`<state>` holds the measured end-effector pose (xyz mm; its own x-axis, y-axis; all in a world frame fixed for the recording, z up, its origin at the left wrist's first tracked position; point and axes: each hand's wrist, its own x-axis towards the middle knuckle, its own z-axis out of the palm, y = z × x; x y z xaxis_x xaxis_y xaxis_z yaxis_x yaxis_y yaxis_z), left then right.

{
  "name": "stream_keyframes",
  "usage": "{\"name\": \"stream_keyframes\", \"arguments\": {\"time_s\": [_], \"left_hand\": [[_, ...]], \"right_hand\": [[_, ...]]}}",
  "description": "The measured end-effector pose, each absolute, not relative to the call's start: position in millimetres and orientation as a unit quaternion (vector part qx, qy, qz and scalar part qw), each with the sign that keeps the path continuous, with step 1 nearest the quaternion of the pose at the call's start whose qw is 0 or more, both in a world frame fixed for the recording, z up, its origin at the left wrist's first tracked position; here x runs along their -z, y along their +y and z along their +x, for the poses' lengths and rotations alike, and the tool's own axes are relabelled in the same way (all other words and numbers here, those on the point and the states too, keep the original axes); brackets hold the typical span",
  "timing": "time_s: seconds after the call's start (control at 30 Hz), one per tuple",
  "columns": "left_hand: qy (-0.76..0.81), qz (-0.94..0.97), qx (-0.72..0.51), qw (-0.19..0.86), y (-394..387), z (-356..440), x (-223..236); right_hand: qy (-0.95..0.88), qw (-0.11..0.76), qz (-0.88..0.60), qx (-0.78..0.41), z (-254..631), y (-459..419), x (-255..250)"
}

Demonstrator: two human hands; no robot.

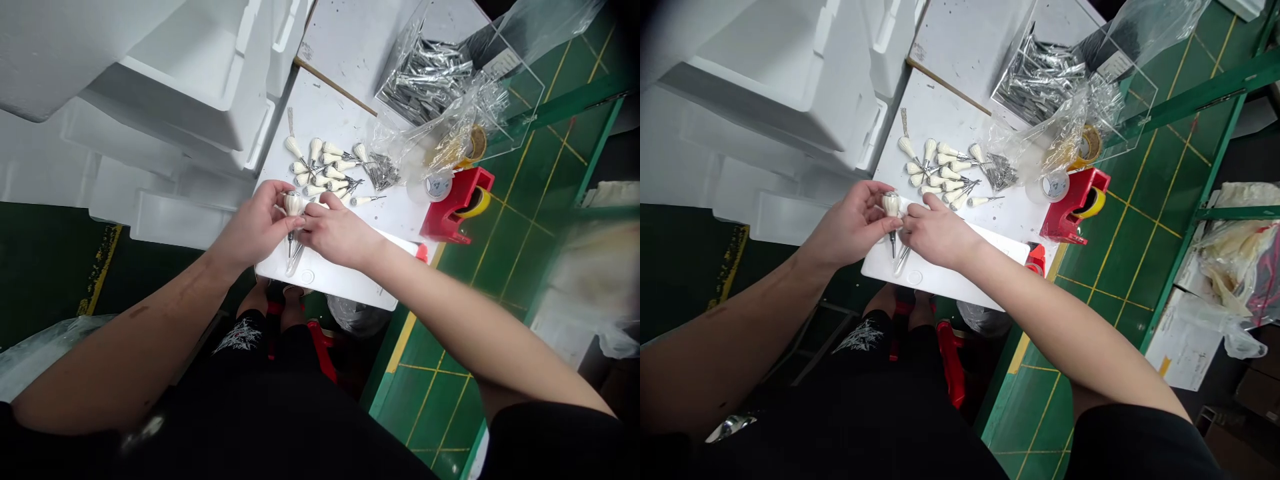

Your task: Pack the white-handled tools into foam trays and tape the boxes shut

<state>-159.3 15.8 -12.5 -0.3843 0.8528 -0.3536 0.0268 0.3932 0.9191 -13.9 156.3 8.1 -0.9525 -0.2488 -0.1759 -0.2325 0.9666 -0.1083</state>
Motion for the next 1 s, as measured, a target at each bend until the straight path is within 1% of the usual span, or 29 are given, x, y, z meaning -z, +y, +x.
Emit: {"name": "stream_keyframes", "arguments": {"time_s": [0.13,0.23,0.4,0.5,0.6,0.67,0.83,0.93,1.0], "left_hand": [[0.713,0.261,-0.49,0.429,6.3,-169.0,20.1],[0.717,0.233,-0.508,0.417,-0.4,-171.9,24.4],[0.719,0.251,-0.489,0.426,2.6,-164.1,24.3],[0.729,0.293,-0.463,0.41,10.5,-157.0,18.4],[0.75,0.354,-0.409,0.38,17.3,-152.5,13.0],[0.753,0.41,-0.367,0.36,20.2,-151.4,12.1],[0.732,0.512,-0.288,0.345,26.0,-149.9,15.9],[0.732,0.552,-0.261,0.3,30.1,-149.5,18.4],[0.73,0.573,-0.251,0.276,32.9,-151.2,20.6]], "right_hand": [[0.974,0.148,-0.169,0.023,-32.7,153.8,-17.2],[0.97,0.141,-0.196,0.019,-36.3,155.1,-19.8],[0.977,0.13,-0.165,0.041,-28.2,165.9,-11.8],[0.984,0.109,-0.114,0.083,-20.2,169.5,-4.0],[0.988,0.071,-0.016,0.14,-8.3,168.9,2.9],[0.98,0.066,0.042,0.181,0.2,168.1,6.6],[0.956,0.109,0.128,0.242,8.4,172.3,10.3],[0.937,0.157,0.148,0.273,4.0,177.9,9.8],[0.927,0.173,0.153,0.296,2.2,180.6,10.0]]}}
